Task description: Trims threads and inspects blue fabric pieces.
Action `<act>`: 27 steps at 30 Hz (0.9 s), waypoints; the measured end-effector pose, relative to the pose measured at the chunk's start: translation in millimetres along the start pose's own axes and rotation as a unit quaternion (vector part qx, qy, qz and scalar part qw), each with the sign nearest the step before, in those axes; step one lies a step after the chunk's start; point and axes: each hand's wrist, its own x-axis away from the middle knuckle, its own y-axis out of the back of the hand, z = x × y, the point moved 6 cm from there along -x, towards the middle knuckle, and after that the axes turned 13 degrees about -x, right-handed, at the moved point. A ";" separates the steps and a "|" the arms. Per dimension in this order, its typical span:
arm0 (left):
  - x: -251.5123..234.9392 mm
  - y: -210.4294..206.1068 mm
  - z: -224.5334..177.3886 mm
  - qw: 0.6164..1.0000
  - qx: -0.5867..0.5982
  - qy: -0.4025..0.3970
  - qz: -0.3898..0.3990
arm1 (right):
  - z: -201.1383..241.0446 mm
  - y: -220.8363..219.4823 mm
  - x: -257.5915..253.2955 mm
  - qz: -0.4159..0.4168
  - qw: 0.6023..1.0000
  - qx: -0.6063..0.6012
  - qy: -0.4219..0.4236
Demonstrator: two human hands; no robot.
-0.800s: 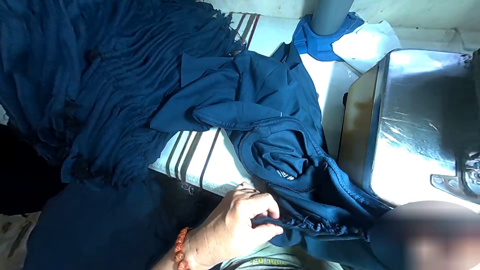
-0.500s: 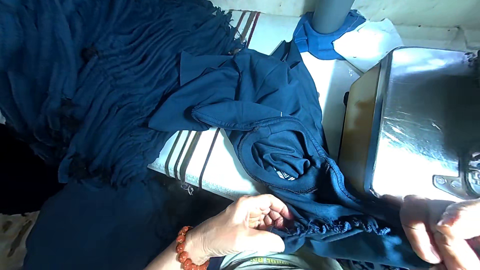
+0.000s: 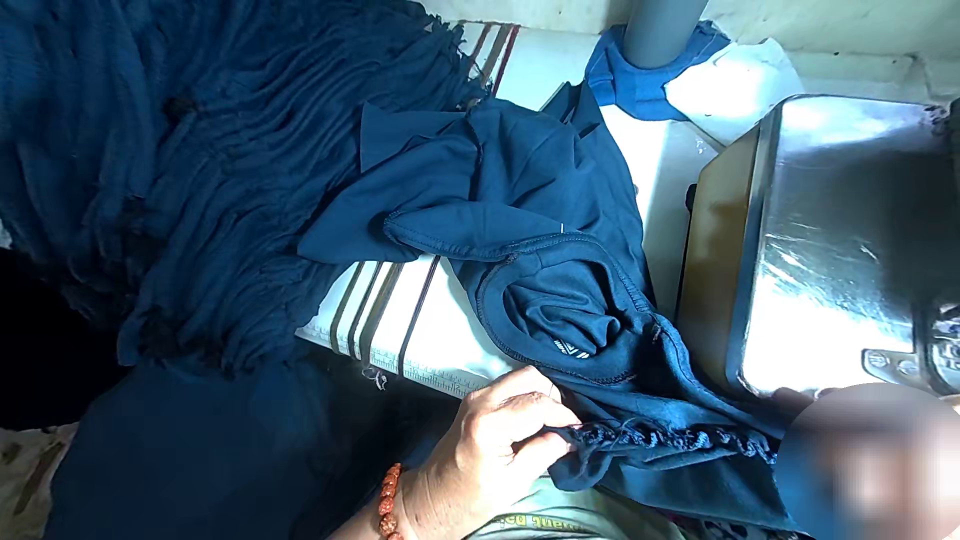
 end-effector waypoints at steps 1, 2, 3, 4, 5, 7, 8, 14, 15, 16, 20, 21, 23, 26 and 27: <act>-0.8 1.9 0.3 1.000 0.005 0.000 0.000 | 0.0 -0.8 0.0 0.006 1.000 0.002 -0.002; -1.6 4.9 0.9 1.000 0.004 0.002 -0.003 | 0.0 -1.4 0.4 0.014 1.000 0.011 -0.002; -2.7 9.1 1.8 1.000 -0.001 0.004 -0.007 | 0.1 -1.6 1.3 0.020 0.999 0.025 0.001; -4.2 14.2 3.2 1.000 -0.012 0.007 -0.012 | 0.4 -1.4 2.6 0.026 0.999 0.040 0.003; -5.6 19.2 4.9 1.000 -0.020 0.008 -0.013 | 0.8 -0.7 4.2 0.031 0.998 0.048 0.002; -8.1 26.6 7.4 0.999 -0.032 0.003 -0.004 | 0.2 2.7 7.0 0.036 0.998 0.058 0.003; -9.3 28.7 8.1 0.999 -0.032 -0.001 0.004 | 0.1 4.4 8.0 0.034 0.998 0.060 0.002; -12.5 26.4 15.2 0.995 0.073 0.032 0.060 | 5.9 13.8 6.7 -0.021 0.999 0.046 0.000; -11.8 25.4 17.7 0.993 0.092 0.042 0.069 | 6.8 14.0 5.7 -0.025 0.999 0.046 0.002; -11.5 25.7 20.3 0.991 0.098 0.047 0.078 | 6.6 13.3 5.0 -0.027 0.999 0.043 0.000; -13.0 21.4 14.2 0.990 -0.075 0.032 0.112 | -1.4 4.1 7.6 -0.012 0.999 0.038 -0.030; -15.7 17.1 3.4 0.989 -0.090 0.020 0.114 | -3.7 -1.5 8.0 -0.003 0.999 0.032 -0.030; -19.2 -0.1 -21.0 0.990 -0.106 -0.006 0.093 | -8.4 -16.1 10.4 0.023 0.999 0.022 -0.035; -20.1 -24.6 -39.5 0.991 -0.122 -0.048 0.010 | -11.2 -28.2 10.2 0.036 0.999 -0.003 -0.033; -20.6 -26.3 -41.2 0.992 -0.114 -0.056 -0.009 | -9.8 -28.1 8.8 0.038 0.999 -0.011 -0.033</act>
